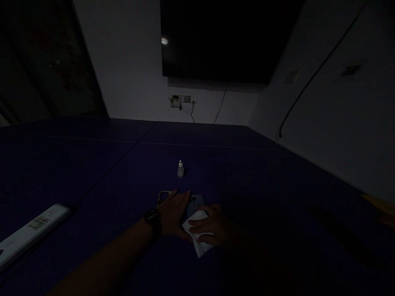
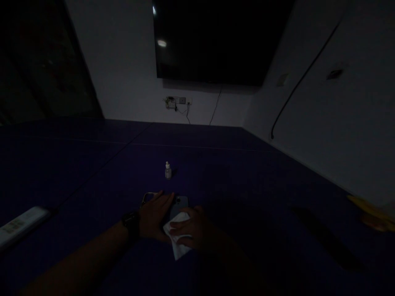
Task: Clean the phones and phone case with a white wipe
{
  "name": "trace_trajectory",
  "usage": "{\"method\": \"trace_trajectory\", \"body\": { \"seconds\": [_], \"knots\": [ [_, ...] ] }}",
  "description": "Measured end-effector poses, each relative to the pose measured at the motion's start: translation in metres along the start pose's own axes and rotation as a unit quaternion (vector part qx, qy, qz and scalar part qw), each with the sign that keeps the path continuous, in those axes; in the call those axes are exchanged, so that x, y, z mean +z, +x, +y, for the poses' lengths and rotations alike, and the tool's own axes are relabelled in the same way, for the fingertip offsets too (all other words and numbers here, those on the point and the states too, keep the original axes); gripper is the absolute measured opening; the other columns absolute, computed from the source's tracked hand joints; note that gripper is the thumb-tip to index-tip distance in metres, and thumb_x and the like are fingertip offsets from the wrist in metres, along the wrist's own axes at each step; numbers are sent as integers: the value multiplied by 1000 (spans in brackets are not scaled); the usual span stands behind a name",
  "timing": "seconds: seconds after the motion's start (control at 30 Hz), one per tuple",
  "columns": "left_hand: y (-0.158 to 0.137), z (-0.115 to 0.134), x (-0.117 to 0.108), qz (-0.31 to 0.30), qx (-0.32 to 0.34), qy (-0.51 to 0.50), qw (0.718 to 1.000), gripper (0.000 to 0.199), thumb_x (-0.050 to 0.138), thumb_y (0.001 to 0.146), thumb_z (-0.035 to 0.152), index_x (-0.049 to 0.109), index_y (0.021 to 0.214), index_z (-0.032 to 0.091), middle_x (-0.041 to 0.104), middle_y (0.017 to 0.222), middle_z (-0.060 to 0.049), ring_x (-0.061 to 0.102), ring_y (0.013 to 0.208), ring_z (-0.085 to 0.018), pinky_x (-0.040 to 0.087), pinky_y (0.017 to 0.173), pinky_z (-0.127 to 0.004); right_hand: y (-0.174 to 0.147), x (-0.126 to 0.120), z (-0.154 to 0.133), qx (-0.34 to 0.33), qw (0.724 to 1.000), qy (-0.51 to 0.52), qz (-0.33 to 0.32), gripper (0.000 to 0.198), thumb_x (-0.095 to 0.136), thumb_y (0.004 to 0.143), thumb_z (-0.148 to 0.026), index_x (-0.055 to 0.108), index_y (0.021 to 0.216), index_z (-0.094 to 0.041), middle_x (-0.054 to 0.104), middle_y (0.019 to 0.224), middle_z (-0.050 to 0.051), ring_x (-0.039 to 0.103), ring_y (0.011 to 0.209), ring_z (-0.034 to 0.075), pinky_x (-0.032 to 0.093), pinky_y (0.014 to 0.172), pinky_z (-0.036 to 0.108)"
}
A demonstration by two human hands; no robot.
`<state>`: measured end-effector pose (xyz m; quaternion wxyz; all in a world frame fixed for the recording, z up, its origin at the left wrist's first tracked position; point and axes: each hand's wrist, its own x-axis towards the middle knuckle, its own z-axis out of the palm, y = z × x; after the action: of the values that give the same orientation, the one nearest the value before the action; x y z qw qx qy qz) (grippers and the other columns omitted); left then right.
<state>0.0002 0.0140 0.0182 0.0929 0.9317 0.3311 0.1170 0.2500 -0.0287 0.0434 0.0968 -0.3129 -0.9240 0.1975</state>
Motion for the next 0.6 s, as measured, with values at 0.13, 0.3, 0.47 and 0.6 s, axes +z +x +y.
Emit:
{"method": "trace_trajectory", "body": {
  "seconds": [0.13,0.3,0.47,0.6],
  "knots": [
    [-1,-1,-1,1,8,1,1000,141,61,61,89,-1,158,7,34,156,-31,38,143,-44,15,120,-64,-6,-7,5,28,999,5,-14,27,71,90,-40,75,116,-33,71,127,3,42,140,36,33,110,63],
    [0,0,0,1,6,5,1000,137,59,63,89,4,157,6,34,155,-31,38,143,-44,14,121,-62,-2,4,2,-14,999,-25,15,34,69,92,-37,69,126,-35,67,135,0,45,137,34,36,109,56],
    [0,0,1,0,8,6,1000,141,59,60,90,3,157,5,37,153,-32,38,142,-44,12,121,-62,3,9,11,68,992,-89,65,38,60,97,-36,63,135,-33,59,144,2,43,135,35,36,107,54],
    [0,-1,3,8,13,2,1000,141,59,60,91,2,157,8,36,155,-30,37,143,-45,11,121,-62,14,13,27,144,972,-149,110,38,56,98,-31,62,136,-35,55,147,0,45,131,35,36,103,56]
  ]
}}
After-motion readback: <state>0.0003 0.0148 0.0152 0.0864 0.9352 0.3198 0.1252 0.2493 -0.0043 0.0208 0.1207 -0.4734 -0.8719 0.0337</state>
